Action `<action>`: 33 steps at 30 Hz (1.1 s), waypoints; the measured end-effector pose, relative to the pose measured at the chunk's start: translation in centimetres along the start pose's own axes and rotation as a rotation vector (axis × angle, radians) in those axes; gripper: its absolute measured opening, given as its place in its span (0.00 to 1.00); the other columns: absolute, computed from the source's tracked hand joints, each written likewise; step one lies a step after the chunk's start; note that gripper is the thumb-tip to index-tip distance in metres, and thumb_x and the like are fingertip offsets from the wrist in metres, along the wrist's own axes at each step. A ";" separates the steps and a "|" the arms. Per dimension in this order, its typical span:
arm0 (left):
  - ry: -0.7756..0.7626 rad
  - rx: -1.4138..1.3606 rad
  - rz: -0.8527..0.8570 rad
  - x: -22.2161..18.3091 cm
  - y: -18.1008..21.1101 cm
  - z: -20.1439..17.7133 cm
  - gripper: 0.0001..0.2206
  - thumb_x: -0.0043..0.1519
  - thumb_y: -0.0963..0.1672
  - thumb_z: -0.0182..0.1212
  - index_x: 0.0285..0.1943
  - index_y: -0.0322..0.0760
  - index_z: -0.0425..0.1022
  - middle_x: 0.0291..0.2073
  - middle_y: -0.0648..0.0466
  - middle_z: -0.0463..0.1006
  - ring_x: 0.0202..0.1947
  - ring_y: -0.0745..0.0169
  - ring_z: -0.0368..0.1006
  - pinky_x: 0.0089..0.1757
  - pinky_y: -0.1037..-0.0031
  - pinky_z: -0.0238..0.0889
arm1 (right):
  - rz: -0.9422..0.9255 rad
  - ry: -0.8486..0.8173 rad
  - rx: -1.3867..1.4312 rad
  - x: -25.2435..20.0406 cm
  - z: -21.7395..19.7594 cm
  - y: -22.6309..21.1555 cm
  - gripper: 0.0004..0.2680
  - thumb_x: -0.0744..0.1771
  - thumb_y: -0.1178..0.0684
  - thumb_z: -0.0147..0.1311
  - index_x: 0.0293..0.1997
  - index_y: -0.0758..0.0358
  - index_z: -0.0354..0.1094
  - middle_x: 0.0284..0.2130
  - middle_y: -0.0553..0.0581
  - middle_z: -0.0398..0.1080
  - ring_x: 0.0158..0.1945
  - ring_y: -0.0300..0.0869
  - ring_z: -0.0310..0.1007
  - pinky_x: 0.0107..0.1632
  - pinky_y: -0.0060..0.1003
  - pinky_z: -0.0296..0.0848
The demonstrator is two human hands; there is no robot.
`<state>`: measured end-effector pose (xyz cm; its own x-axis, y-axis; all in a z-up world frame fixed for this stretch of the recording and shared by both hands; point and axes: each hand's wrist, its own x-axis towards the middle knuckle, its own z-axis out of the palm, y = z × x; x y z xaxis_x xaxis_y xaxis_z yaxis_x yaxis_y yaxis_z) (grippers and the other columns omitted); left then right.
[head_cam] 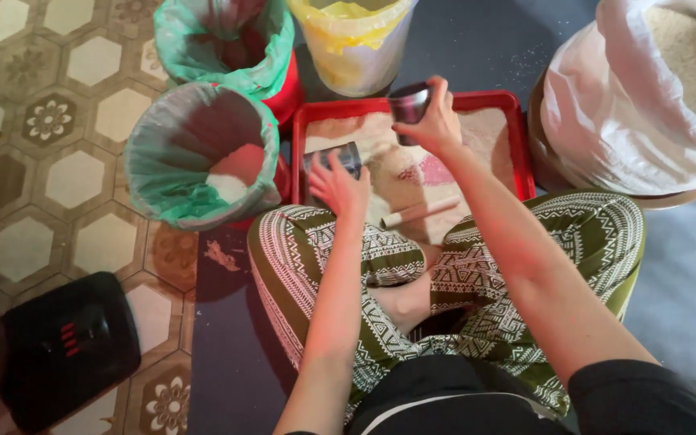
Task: The person transfers grains from large bags into a red tray by scooping the grains with small metal cups and pouring them into the tray, occasionally pouring grains from one cup to another or back into the bag.
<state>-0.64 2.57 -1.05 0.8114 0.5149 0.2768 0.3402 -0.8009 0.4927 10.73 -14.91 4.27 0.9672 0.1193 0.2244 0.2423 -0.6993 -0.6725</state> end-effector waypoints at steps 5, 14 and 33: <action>-0.083 -0.108 -0.263 0.5 0.0 0.6 0.40 0.44 0.55 0.78 0.66 0.55 0.62 0.74 0.47 0.45 0.75 0.39 0.37 0.66 0.38 0.38 | 0.175 -0.122 -0.097 -0.5 4.3 5.9 0.28 0.58 0.36 0.72 0.52 0.50 0.52 0.55 0.66 0.56 0.50 0.73 0.73 0.54 0.64 0.74; -0.130 -0.230 -0.404 0.4 0.9 -0.8 0.51 0.39 0.56 0.82 0.73 0.55 0.54 0.77 0.38 0.35 0.75 0.28 0.38 0.67 0.43 0.39 | -0.178 -0.261 -0.288 -5.8 4.4 6.0 0.08 0.69 0.45 0.57 0.48 0.52 0.69 0.69 0.76 0.45 0.54 0.79 0.69 0.54 0.62 0.75; -0.150 -0.029 -0.171 0.8 1.9 3.1 0.47 0.38 0.59 0.80 0.68 0.62 0.58 0.71 0.46 0.47 0.68 0.39 0.50 0.58 0.42 0.53 | 0.092 0.081 0.024 -11.2 7.4 10.4 0.11 0.73 0.47 0.42 0.37 0.60 0.63 0.30 0.71 0.68 0.40 0.69 0.71 0.47 0.59 0.69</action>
<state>2.13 0.46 -2.47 0.8051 0.5898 0.0624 0.4671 -0.6954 0.5461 2.95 -18.34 -10.49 0.9763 -0.0026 0.2164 0.1554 -0.6872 -0.7096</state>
